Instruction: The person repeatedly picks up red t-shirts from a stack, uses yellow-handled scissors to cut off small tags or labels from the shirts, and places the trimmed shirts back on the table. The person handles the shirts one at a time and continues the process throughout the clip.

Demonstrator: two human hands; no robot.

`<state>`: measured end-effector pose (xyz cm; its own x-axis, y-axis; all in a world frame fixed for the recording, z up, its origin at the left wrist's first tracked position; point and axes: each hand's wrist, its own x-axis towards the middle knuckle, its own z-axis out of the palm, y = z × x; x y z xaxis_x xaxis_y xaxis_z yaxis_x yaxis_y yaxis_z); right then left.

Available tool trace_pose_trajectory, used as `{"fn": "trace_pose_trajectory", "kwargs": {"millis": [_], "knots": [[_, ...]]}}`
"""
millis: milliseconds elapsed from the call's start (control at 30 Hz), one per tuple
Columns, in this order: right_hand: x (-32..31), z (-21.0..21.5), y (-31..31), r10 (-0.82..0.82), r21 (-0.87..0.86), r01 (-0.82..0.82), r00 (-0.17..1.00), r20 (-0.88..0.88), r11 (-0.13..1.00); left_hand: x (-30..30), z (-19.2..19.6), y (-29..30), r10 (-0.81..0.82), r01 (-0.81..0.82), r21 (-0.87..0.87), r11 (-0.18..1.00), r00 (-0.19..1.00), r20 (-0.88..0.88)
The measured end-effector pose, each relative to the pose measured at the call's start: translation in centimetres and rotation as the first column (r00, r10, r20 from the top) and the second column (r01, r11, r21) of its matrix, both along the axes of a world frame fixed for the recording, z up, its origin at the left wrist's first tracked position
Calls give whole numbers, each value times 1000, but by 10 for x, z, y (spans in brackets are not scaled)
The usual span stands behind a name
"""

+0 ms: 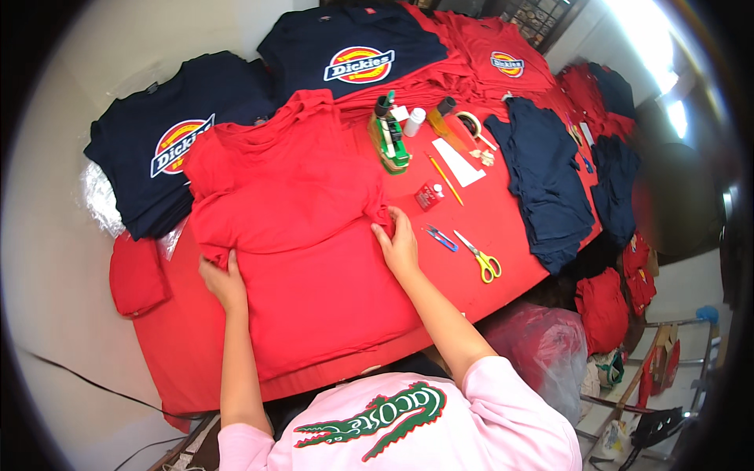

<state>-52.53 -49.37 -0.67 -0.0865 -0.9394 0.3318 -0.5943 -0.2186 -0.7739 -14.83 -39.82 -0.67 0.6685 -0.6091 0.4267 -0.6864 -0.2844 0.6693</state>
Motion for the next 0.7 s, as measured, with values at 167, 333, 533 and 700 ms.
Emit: {"fn": "trace_pose_trajectory", "kwargs": {"millis": [167,333,533,700], "knots": [[-112,32,64,19,-142,-99,876,-483,985,-81,40,67,-165,146,115,983,969,182],[-261,23,89,-25,106,130,737,-675,986,-198,20,127,-772,577,636,513,634,47],[-305,14,75,155,276,-16,859,-488,961,-260,17,161,-719,616,544,570,695,-34],[-331,15,70,266,287,-82,672,-691,954,-284,7,185,-671,552,424,718,711,210]]}}
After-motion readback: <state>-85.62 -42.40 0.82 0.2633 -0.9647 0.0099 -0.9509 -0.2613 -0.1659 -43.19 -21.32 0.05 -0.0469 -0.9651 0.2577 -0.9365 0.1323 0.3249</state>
